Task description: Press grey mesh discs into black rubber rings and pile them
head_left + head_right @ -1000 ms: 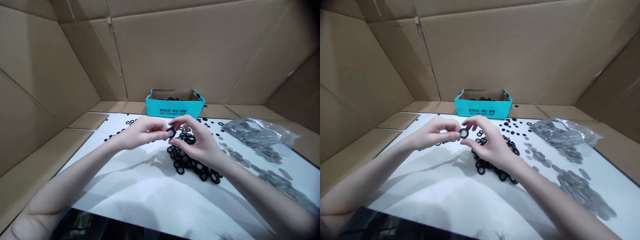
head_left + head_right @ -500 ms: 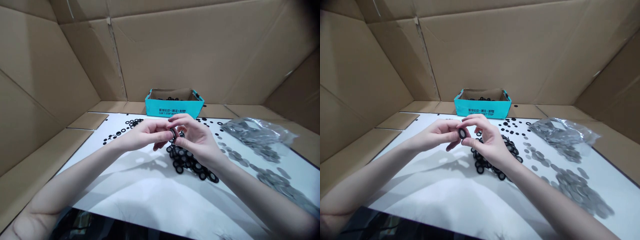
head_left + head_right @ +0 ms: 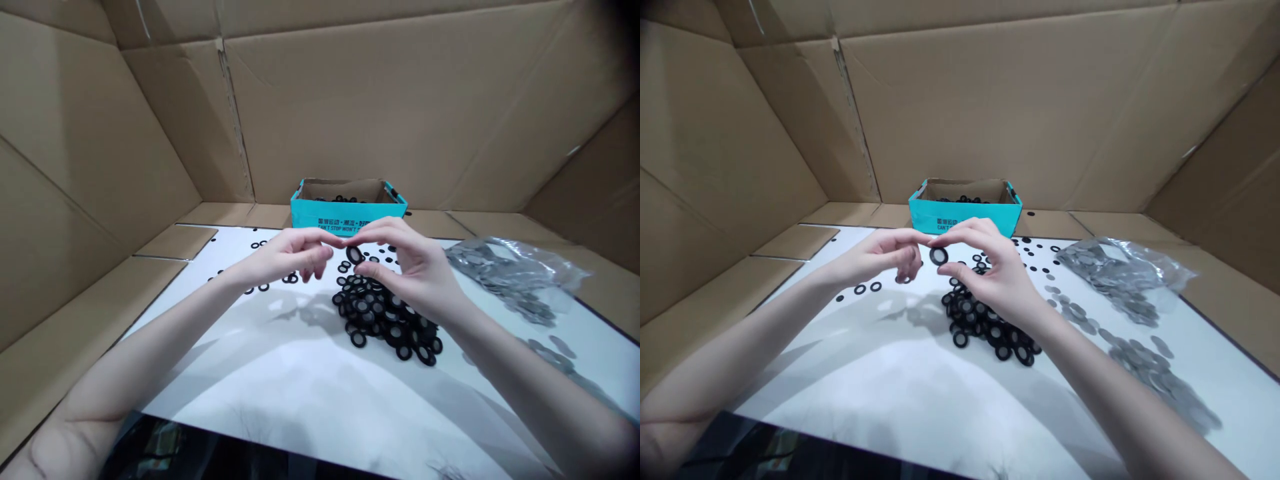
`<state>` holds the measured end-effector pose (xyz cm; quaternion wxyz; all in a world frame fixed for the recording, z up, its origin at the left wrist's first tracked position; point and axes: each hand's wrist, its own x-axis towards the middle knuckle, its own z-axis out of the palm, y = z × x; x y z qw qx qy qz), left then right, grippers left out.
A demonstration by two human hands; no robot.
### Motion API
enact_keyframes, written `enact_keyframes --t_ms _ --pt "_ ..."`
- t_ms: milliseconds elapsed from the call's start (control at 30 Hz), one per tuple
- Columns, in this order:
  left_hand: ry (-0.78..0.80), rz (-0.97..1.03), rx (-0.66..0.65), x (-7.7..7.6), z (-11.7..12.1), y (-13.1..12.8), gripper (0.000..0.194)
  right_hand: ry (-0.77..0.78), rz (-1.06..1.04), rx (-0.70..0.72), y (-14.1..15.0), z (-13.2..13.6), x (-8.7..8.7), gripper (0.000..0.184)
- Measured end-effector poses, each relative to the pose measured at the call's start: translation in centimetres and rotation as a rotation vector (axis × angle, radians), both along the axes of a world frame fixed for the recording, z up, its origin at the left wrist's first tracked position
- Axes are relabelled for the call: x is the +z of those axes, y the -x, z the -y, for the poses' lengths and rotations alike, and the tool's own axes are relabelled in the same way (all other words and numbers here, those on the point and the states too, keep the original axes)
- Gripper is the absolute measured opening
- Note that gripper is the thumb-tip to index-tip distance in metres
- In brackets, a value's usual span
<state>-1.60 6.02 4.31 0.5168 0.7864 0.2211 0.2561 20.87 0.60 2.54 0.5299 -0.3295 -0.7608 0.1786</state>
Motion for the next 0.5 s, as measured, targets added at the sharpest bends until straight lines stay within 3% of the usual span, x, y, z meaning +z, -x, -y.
enact_keyframes --t_ms 100,300,500 --pt "-0.009 0.006 0.105 -0.2 -0.5 0.2 0.05 -0.023 0.028 -0.046 -0.4 0.1 0.6 0.02" --pt "0.087 0.174 0.02 0.3 2.1 -1.1 0.04 0.004 -0.077 0.049 0.6 0.7 0.1 0.028" --pt "0.189 0.23 0.111 0.4 3.6 -1.8 0.028 0.054 -0.171 0.064 1.1 0.9 -0.6 0.026"
